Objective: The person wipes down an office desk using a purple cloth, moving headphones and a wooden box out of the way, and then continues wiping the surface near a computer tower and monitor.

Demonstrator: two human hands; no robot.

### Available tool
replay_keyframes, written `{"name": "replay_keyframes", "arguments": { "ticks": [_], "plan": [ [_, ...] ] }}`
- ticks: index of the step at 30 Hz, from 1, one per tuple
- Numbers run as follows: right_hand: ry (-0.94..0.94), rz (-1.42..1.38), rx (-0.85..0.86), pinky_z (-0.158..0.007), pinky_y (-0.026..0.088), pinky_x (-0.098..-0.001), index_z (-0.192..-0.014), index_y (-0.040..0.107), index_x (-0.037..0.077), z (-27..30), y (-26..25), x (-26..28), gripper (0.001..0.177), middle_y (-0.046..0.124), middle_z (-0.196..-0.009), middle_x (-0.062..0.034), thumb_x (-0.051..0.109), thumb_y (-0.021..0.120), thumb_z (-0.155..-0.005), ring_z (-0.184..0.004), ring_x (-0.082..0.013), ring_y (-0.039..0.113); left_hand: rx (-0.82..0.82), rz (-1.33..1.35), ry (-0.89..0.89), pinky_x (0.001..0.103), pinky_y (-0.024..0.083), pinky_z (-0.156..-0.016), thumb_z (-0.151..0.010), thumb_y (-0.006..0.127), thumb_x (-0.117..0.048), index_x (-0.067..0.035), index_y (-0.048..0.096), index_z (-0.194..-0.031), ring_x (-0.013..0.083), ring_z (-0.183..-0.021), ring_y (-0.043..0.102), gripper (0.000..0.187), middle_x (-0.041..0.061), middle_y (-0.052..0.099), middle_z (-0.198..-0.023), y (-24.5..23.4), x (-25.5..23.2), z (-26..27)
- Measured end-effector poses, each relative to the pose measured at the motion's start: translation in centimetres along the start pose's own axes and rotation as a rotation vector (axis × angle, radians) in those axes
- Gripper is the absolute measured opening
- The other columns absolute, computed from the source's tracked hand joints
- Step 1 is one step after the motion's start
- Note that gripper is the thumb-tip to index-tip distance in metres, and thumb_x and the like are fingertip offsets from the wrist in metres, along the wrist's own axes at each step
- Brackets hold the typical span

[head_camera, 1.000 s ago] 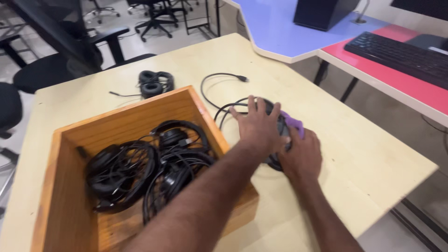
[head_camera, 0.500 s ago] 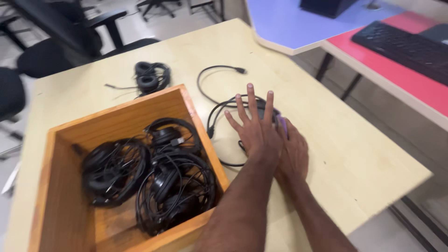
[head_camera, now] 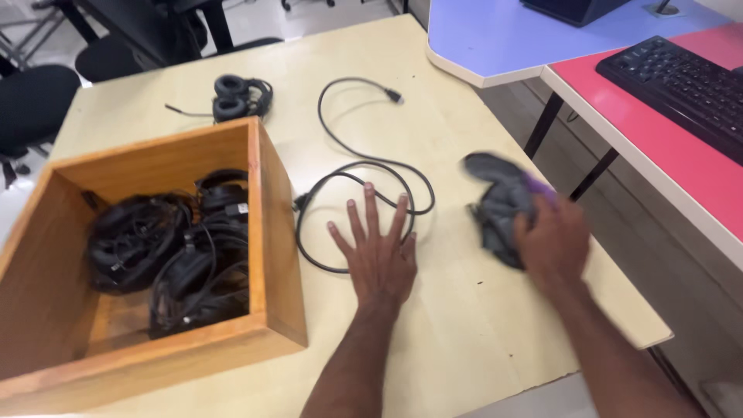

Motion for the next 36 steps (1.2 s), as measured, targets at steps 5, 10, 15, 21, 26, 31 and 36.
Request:
{"name": "replay_keyframes", "arguments": {
  "ticks": [5, 10, 15, 21, 26, 31, 36],
  "plan": [
    [0.007, -0.026, -0.191, -0.097, 0.046, -0.0554, -0.131, 0.067, 0.002, -1.8, -1.8, -0.8, 0.043, 0.063, -0.12, -0.023, 0.03, 0.067, -0.098, -0.112, -0.0434, 0.059, -0.069, -0.01, 0.006, 0.076, 0.003, -0.117, -0.093, 0.063, -0.038, -0.034, 0.038, -0.154, 0.0396, -0.154, 0.018, 0.066, 0.013, 0.013, -0.169, 0.1, -0.2, 0.1],
    [-0.323, -0.366, 0.02, -0.094, 0.047, -0.0526, -0.118, 0.068, 0.005, 3.7, 0.9, 12.5, 0.043, 0.067, -0.116, -0.0166, 0.029, 0.067, -0.083, -0.108, -0.0381, 0.061, 0.037, -0.099, -0.038, 0.075, 0.001, -0.115, -0.081, 0.07, -0.03, -0.034, 0.038, -0.154, 0.0403, -0.153, 0.017, 0.079, 0.012, 0.012, -0.168, -0.1, -0.5, -0.1],
    [-0.234, -0.216, 0.097, -0.094, 0.045, -0.0515, -0.127, 0.067, 0.012, 5.4, -1.2, 12.8, 0.046, 0.062, -0.129, -0.0123, 0.031, 0.069, -0.085, -0.118, -0.0334, 0.056, -0.018, -0.143, -0.001, 0.075, 0.003, -0.118, -0.083, 0.07, -0.026, -0.029, 0.044, -0.153, 0.0352, -0.156, 0.02, 0.076, 0.012, 0.02, -0.17, -0.3, -0.5, 0.6],
    [-0.178, 0.046, 0.039, -0.09, 0.048, -0.0527, -0.133, 0.067, 0.011, 2.3, 0.0, 4.2, 0.051, 0.064, -0.123, -0.0136, 0.036, 0.071, -0.089, -0.11, -0.0357, 0.058, -0.057, 0.041, 0.069, 0.076, 0.004, -0.113, -0.08, 0.068, -0.045, -0.014, 0.046, -0.15, 0.0441, -0.149, 0.017, 0.08, 0.022, 0.024, -0.162, -0.9, -1.2, 4.2],
    [0.07, 0.087, -0.025, -0.092, 0.049, -0.0547, -0.128, 0.07, 0.009, 1.1, -3.3, -2.5, 0.043, 0.062, -0.117, -0.0203, 0.037, 0.069, -0.095, -0.11, -0.0434, 0.057, 0.038, 0.094, 0.056, 0.066, 0.007, -0.12, -0.091, 0.059, -0.048, -0.009, 0.047, -0.147, 0.0425, -0.152, 0.016, 0.07, 0.023, 0.028, -0.161, -1.8, -0.9, 8.5],
    [-0.363, -0.391, -0.197, -0.106, 0.047, -0.0512, -0.128, 0.064, 0.001, 7.1, -4.4, 7.5, 0.042, 0.066, -0.128, -0.0231, 0.031, 0.068, -0.1, -0.12, -0.0436, 0.061, 0.027, -0.038, -0.014, 0.061, 0.008, -0.123, -0.092, 0.054, -0.034, -0.01, 0.049, -0.148, 0.0372, -0.153, 0.019, 0.061, 0.019, 0.033, -0.161, -0.4, -1.1, 8.3],
    [-0.271, -0.275, 0.127, -0.09, 0.048, -0.0514, -0.127, 0.068, 0.011, 13.5, -5.5, 12.4, 0.049, 0.065, -0.118, -0.0157, 0.027, 0.072, -0.081, -0.104, -0.0376, 0.061, 0.017, -0.073, -0.009, 0.058, 0.012, -0.123, -0.086, 0.058, -0.03, -0.009, 0.053, -0.144, 0.0365, -0.151, 0.027, 0.062, 0.017, 0.042, -0.156, -1.3, 0.1, 8.7]
  ]
}}
Point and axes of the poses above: each hand's wrist, its own z-axis away from the middle knuckle, its own y-axis out of the palm, x = y × z, the point moved 7 cm from there along -z, towards the middle knuckle
